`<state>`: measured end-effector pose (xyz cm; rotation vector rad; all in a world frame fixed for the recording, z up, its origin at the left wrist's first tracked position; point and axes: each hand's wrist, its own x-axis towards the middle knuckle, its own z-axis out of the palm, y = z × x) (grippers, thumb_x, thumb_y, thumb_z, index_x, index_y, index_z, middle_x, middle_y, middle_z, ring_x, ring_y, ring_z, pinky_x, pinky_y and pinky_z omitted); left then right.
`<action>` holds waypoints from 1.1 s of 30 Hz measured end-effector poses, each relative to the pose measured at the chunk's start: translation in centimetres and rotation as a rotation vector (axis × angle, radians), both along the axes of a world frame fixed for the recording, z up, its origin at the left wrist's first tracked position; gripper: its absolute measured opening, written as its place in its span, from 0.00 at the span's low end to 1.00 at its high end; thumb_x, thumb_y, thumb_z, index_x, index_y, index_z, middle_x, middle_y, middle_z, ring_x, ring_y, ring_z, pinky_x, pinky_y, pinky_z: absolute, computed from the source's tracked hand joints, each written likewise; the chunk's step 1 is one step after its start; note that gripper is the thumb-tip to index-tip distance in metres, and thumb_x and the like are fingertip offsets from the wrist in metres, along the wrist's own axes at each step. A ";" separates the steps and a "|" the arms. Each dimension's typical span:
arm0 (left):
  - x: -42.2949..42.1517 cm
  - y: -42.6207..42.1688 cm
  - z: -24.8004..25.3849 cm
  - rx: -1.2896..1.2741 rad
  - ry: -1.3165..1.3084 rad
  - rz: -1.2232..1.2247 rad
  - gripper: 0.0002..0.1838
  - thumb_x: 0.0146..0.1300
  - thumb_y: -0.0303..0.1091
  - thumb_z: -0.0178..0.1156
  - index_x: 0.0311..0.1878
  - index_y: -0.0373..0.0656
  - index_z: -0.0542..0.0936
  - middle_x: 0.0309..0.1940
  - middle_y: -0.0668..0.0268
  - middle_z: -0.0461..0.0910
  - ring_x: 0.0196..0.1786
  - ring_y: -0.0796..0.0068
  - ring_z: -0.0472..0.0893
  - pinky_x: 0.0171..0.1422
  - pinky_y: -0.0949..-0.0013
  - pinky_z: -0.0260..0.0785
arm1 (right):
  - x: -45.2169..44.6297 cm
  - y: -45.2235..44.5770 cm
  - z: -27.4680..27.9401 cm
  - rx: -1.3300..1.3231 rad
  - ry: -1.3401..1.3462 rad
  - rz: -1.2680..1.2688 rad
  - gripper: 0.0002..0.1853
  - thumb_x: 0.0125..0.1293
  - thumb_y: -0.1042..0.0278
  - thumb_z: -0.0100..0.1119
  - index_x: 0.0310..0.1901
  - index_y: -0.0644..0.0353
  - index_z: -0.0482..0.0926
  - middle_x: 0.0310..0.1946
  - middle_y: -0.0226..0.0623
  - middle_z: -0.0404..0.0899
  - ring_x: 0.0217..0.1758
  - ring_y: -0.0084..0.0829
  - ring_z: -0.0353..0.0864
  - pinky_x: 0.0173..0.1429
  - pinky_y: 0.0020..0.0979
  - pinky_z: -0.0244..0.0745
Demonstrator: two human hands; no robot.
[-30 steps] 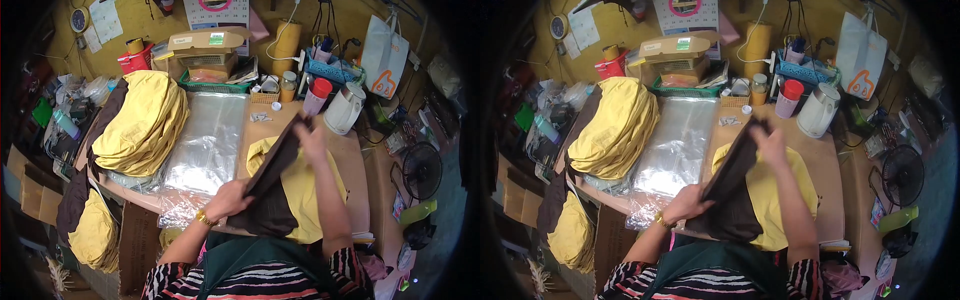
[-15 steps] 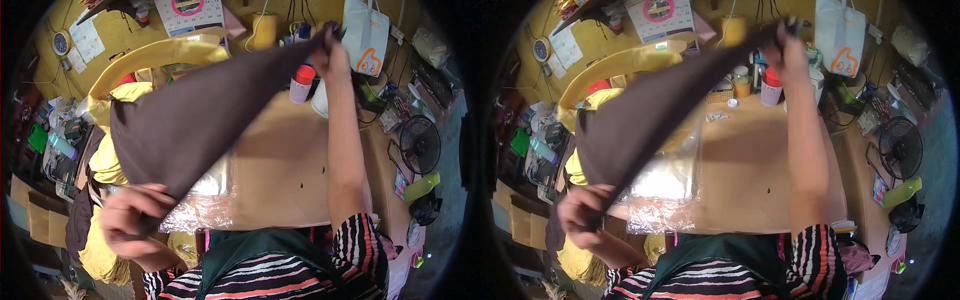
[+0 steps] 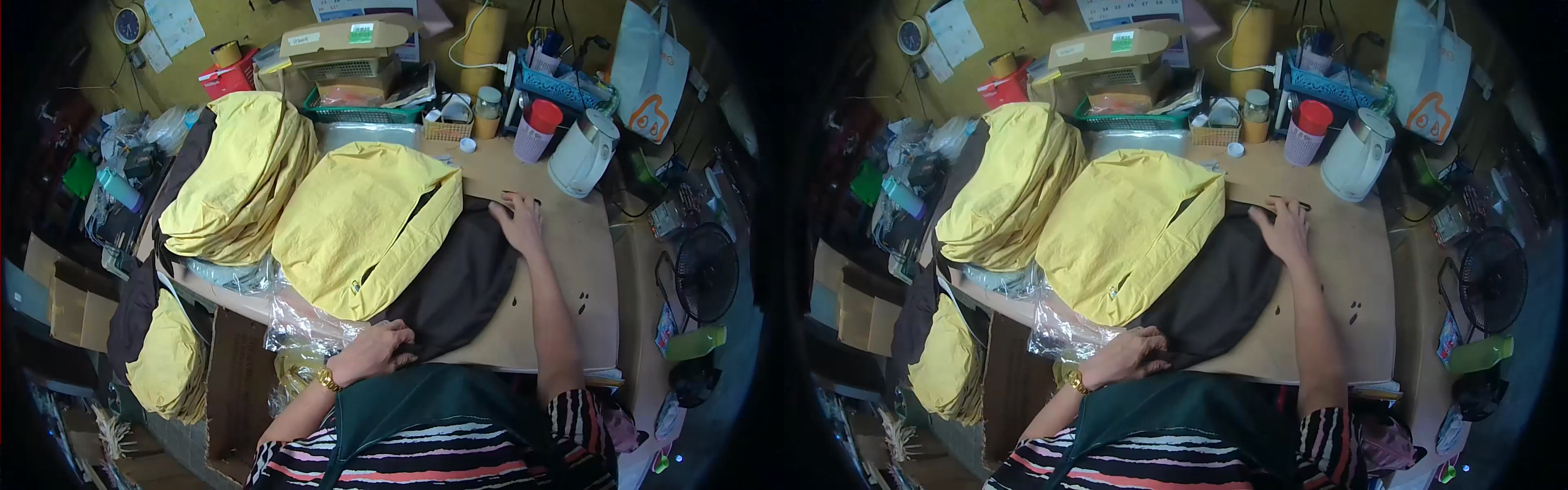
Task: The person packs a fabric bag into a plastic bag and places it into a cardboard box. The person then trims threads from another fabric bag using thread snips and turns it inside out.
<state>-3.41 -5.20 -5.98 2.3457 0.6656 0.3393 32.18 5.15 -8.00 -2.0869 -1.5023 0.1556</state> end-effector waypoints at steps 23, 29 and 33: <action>5.0 8.0 1.7 -0.576 -0.477 -0.046 0.36 0.53 0.32 0.65 0.67 0.37 0.67 0.59 0.53 0.74 0.55 0.53 0.79 0.63 0.64 0.70 | -10.5 -8.8 -8.3 0.066 1.146 -0.075 0.19 0.62 0.77 0.56 0.55 0.69 0.73 0.46 0.41 0.81 0.47 0.35 0.81 0.51 0.38 0.77; 6.0 5.4 2.3 0.156 0.083 0.400 0.19 0.52 0.28 0.61 0.50 0.43 0.78 0.50 0.57 0.76 0.46 0.49 0.78 0.48 0.56 0.74 | -6.1 -10.1 0.2 -0.542 -0.035 0.526 0.18 0.69 0.65 0.56 0.57 0.64 0.72 0.47 0.39 0.80 0.45 0.28 0.81 0.52 0.27 0.77; 3.2 9.0 2.8 -0.095 -0.608 0.482 0.16 0.65 0.34 0.58 0.55 0.44 0.79 0.54 0.62 0.76 0.48 0.68 0.78 0.54 0.63 0.72 | -6.4 -12.8 8.5 0.033 1.141 0.466 0.38 0.56 0.54 0.73 0.62 0.64 0.66 0.54 0.42 0.75 0.55 0.37 0.78 0.57 0.38 0.75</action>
